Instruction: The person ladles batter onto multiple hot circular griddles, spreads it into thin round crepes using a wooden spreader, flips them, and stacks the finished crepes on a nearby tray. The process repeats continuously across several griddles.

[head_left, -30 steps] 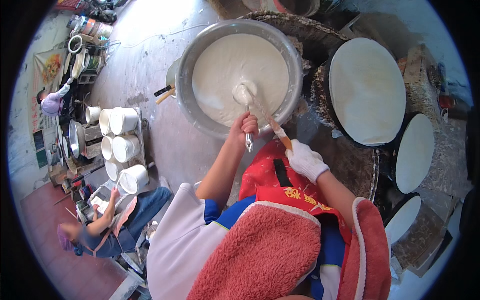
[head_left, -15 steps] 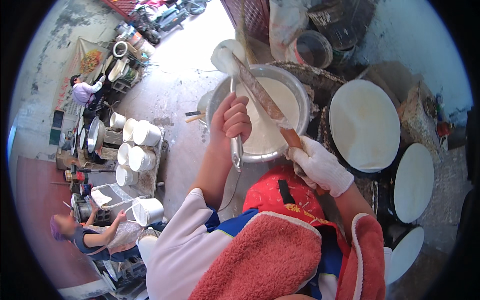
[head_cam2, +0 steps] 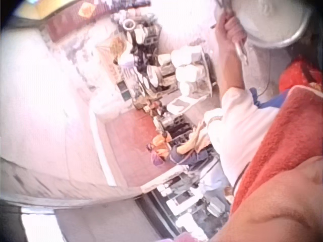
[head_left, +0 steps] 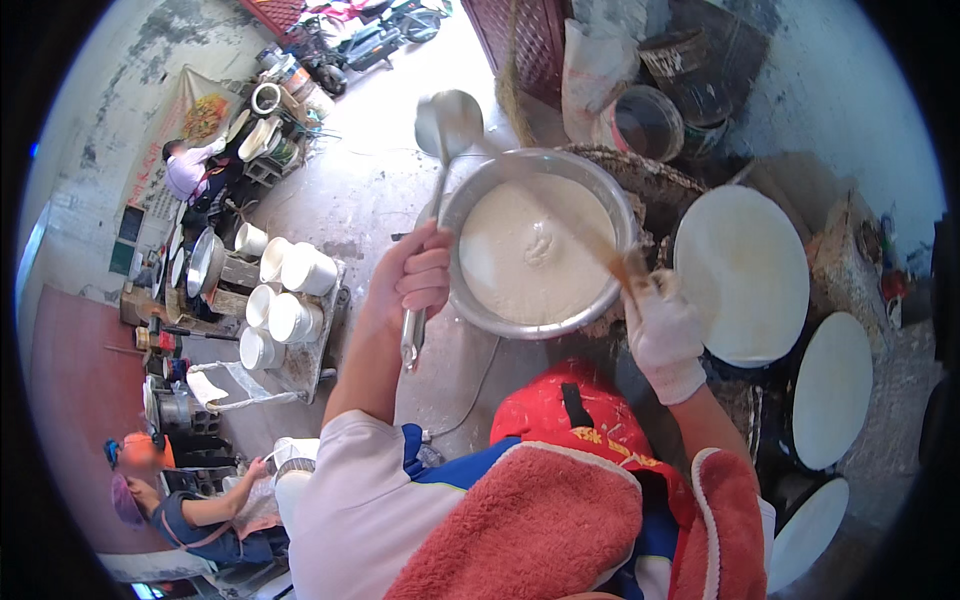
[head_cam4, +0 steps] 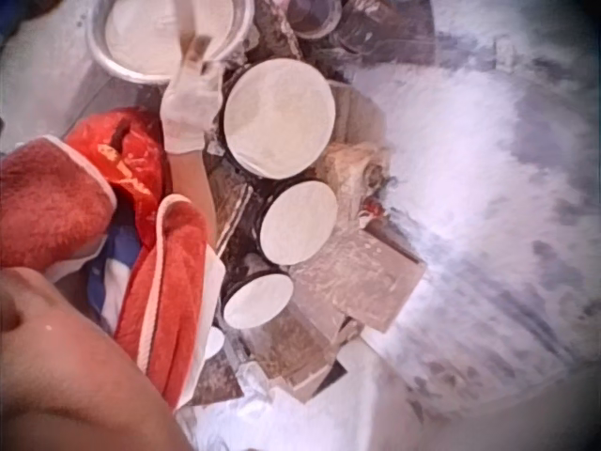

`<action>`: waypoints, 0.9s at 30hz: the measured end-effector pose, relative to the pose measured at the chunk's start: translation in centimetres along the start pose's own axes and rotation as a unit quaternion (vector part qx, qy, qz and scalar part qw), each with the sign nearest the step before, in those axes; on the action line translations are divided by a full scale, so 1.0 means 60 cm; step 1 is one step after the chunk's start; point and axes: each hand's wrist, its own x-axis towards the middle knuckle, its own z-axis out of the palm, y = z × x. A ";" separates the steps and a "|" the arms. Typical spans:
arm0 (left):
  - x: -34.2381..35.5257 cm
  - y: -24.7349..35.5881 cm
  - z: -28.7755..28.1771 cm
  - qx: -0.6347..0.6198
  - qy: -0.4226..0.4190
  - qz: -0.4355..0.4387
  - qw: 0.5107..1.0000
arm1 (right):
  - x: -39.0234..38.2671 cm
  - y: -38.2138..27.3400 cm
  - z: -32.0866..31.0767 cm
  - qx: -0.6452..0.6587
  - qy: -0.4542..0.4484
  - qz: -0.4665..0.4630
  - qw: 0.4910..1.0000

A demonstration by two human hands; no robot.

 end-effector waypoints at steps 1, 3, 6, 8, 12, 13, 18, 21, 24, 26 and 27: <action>-0.005 -0.012 -0.026 -0.129 -0.005 -0.025 0.991 | -0.034 0.010 0.005 0.012 -0.053 0.004 0.999; -0.003 -0.030 -0.062 -0.180 0.007 -0.038 0.983 | -0.098 0.035 -0.001 0.027 -0.164 0.044 0.985; -0.018 -0.065 -0.069 0.187 0.171 -0.007 0.967 | -0.177 0.063 -0.041 0.146 -0.038 0.082 0.985; -0.014 -0.095 -0.058 0.481 0.272 -0.004 0.834 | -0.215 0.060 -0.064 0.188 0.040 0.177 0.965; 0.055 -0.159 -0.064 0.223 0.176 -0.205 0.937 | -0.283 0.048 -0.079 0.144 0.136 0.320 0.927; 0.080 -0.169 -0.076 -0.019 0.110 -0.283 0.953 | -0.302 0.045 -0.071 0.139 0.148 0.338 0.919; 0.170 -0.254 -0.116 -0.199 0.173 -0.383 0.885 | -0.418 0.012 -0.057 0.196 0.246 0.541 0.780; 0.192 -0.287 -0.085 -0.146 0.134 -0.425 0.883 | -0.488 -0.001 -0.075 0.144 0.300 0.649 0.684; 0.204 -0.295 -0.031 0.156 -0.022 -0.405 0.901 | -0.552 -0.001 -0.098 0.089 0.325 0.699 0.631; 0.206 -0.306 -0.004 0.452 -0.076 -0.297 0.837 | -0.589 0.015 -0.112 0.041 0.316 0.718 0.619; 0.205 -0.328 -0.008 0.595 -0.037 -0.270 0.756 | -0.615 0.032 -0.112 0.052 0.310 0.755 0.576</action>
